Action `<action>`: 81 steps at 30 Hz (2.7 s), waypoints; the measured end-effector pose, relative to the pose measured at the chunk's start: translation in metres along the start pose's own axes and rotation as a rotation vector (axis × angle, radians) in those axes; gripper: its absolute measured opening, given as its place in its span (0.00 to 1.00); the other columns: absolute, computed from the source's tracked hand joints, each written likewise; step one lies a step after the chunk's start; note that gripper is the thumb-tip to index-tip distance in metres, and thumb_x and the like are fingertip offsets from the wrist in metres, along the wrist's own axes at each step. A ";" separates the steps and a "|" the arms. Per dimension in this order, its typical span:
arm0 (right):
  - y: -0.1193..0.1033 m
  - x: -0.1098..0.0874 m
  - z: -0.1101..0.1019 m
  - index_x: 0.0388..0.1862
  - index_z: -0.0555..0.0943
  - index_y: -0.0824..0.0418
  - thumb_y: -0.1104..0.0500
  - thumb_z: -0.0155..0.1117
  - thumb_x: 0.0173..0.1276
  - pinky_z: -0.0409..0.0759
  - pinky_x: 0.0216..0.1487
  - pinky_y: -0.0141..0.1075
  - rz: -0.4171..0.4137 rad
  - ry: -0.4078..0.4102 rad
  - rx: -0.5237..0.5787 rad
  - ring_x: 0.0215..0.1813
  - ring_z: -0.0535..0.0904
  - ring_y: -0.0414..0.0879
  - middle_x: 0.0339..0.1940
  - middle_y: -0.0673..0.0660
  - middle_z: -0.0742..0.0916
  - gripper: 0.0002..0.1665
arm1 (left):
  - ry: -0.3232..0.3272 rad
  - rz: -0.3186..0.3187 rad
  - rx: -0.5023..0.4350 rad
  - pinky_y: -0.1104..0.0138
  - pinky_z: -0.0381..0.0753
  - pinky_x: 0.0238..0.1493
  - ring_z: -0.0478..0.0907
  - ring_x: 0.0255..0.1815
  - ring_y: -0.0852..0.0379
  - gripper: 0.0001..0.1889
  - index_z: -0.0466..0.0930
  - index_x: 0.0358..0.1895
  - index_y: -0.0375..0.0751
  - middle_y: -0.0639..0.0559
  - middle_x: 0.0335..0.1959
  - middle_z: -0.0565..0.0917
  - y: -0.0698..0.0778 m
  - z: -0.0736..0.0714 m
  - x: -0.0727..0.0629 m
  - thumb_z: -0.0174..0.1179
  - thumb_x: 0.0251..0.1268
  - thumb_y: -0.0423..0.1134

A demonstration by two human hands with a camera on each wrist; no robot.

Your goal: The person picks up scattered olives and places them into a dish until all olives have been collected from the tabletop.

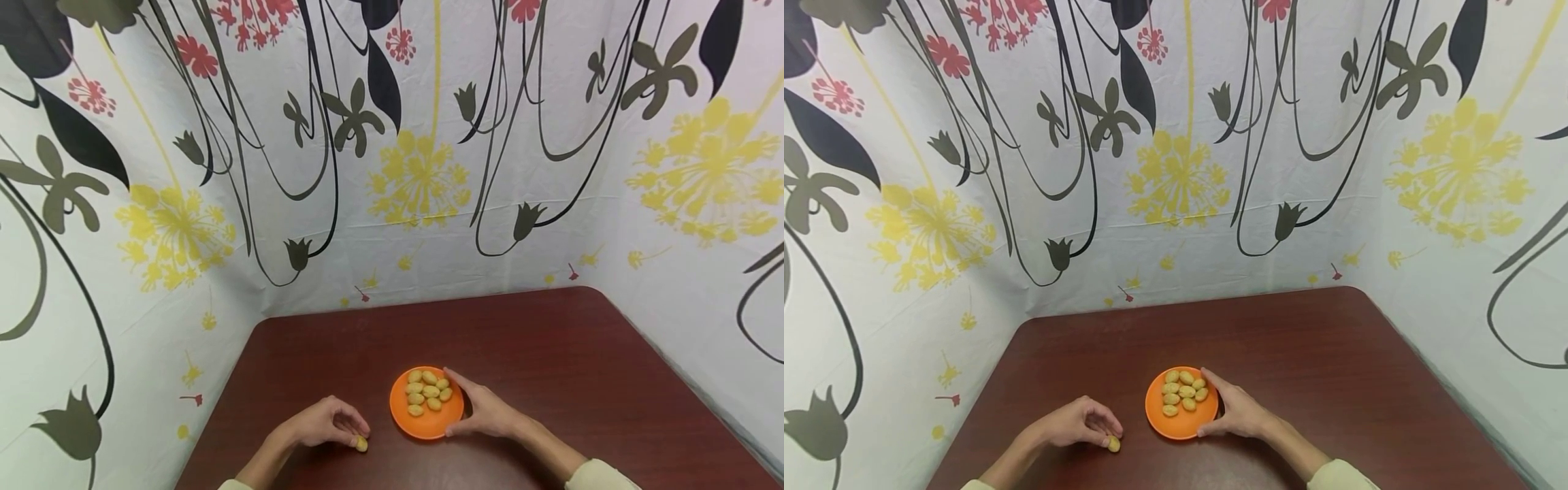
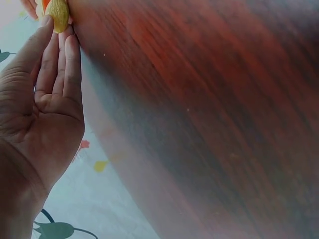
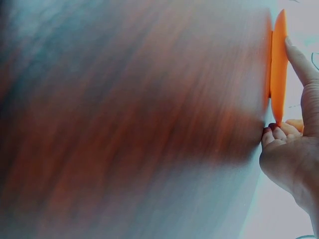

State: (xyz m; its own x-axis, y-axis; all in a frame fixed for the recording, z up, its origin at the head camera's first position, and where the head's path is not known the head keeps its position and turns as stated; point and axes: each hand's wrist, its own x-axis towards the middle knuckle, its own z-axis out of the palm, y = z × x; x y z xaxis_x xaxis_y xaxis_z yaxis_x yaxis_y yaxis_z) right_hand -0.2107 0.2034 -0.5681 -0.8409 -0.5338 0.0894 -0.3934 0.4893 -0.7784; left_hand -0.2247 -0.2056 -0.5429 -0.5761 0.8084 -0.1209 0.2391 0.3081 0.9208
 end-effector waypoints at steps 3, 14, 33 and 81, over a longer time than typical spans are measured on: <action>0.000 0.000 0.000 0.88 0.54 0.65 0.42 0.85 0.60 0.65 0.77 0.61 -0.002 0.001 -0.003 0.82 0.63 0.66 0.83 0.67 0.67 0.69 | 0.013 0.002 0.010 0.67 0.88 0.49 0.89 0.45 0.57 0.10 0.91 0.51 0.37 0.49 0.45 0.92 0.000 0.001 0.000 0.71 0.70 0.30; 0.001 -0.001 0.000 0.87 0.54 0.66 0.41 0.85 0.60 0.66 0.76 0.61 -0.025 0.007 -0.020 0.81 0.63 0.66 0.83 0.67 0.67 0.69 | 0.079 -0.014 0.050 0.67 0.88 0.47 0.89 0.43 0.57 0.08 0.92 0.49 0.42 0.54 0.43 0.92 -0.001 0.004 0.005 0.73 0.70 0.34; 0.002 0.000 -0.001 0.87 0.55 0.66 0.41 0.84 0.61 0.64 0.77 0.61 -0.037 0.006 -0.030 0.81 0.64 0.65 0.83 0.66 0.68 0.69 | 0.271 0.039 0.114 0.68 0.87 0.46 0.89 0.44 0.58 0.08 0.92 0.49 0.46 0.56 0.43 0.92 0.024 0.014 0.033 0.73 0.71 0.38; 0.002 -0.002 0.000 0.86 0.56 0.68 0.41 0.85 0.60 0.66 0.76 0.59 -0.066 0.027 -0.038 0.80 0.65 0.67 0.82 0.68 0.69 0.68 | 0.556 0.057 0.343 0.74 0.84 0.35 0.83 0.32 0.73 0.07 0.92 0.44 0.47 0.63 0.35 0.90 0.037 0.096 0.099 0.76 0.67 0.41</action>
State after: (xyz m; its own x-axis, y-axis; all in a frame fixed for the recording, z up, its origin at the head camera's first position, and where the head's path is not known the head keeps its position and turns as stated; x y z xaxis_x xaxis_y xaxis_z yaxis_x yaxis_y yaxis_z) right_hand -0.2101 0.2056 -0.5695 -0.8221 -0.5474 0.1565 -0.4615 0.4797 -0.7462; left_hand -0.1982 -0.0660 -0.5562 -0.8514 0.4766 0.2190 0.4638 0.4892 0.7386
